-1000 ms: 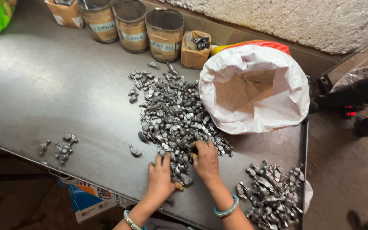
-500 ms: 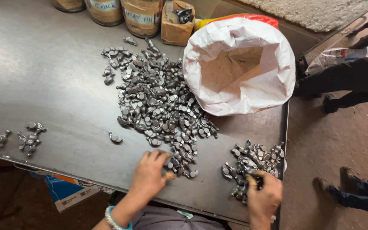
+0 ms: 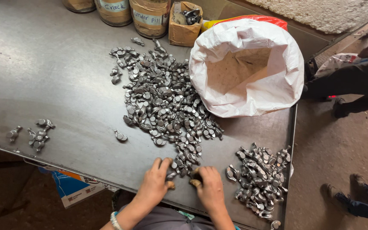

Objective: The person repeatedly picks up small metal fasteners from a pile on a metal table, separates them by hand, and places them into a growing sorted pile. The process continues throughout the clip with no other tools used.

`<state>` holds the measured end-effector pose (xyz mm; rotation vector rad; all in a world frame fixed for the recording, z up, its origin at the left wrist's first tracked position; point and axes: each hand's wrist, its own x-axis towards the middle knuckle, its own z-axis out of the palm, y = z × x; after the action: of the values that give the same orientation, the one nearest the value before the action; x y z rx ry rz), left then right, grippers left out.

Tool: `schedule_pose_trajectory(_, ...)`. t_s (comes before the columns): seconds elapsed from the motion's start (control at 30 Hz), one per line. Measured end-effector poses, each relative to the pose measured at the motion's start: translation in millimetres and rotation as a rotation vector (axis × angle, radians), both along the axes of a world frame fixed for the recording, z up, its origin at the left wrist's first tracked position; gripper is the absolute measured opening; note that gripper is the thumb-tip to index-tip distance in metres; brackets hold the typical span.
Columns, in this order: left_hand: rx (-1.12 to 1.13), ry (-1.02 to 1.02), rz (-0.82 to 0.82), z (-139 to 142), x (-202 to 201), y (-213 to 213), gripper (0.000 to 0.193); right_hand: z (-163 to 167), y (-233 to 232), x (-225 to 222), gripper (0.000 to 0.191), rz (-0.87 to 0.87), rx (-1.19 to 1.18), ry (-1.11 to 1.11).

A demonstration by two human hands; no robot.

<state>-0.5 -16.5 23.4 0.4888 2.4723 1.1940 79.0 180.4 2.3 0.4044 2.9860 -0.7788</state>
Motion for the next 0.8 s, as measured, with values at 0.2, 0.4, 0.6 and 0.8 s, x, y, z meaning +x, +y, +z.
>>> schedule_pose_trajectory(0.2,0.061,0.047,0.049,-13.4,-1.1,20.0,0.069,-39.9,51.7,33.5,0.038,-0.290,-1.311,0.308)
schedule_pose_trajectory(0.4,0.073,0.086,0.051,-21.1,-8.0,42.5,0.061,-52.4,70.8,63.7,0.059,-0.540,-1.912,0.239)
schedule_pose_trajectory(0.6,0.096,0.136,0.027,-24.9,-12.8,50.6,0.057,-46.2,64.7,64.7,0.057,-0.460,-1.944,0.315)
schedule_pose_trajectory(0.8,0.118,0.143,0.027,-25.4,-12.7,46.5,0.056,-46.4,65.5,65.8,0.052,-0.473,-1.958,0.342)
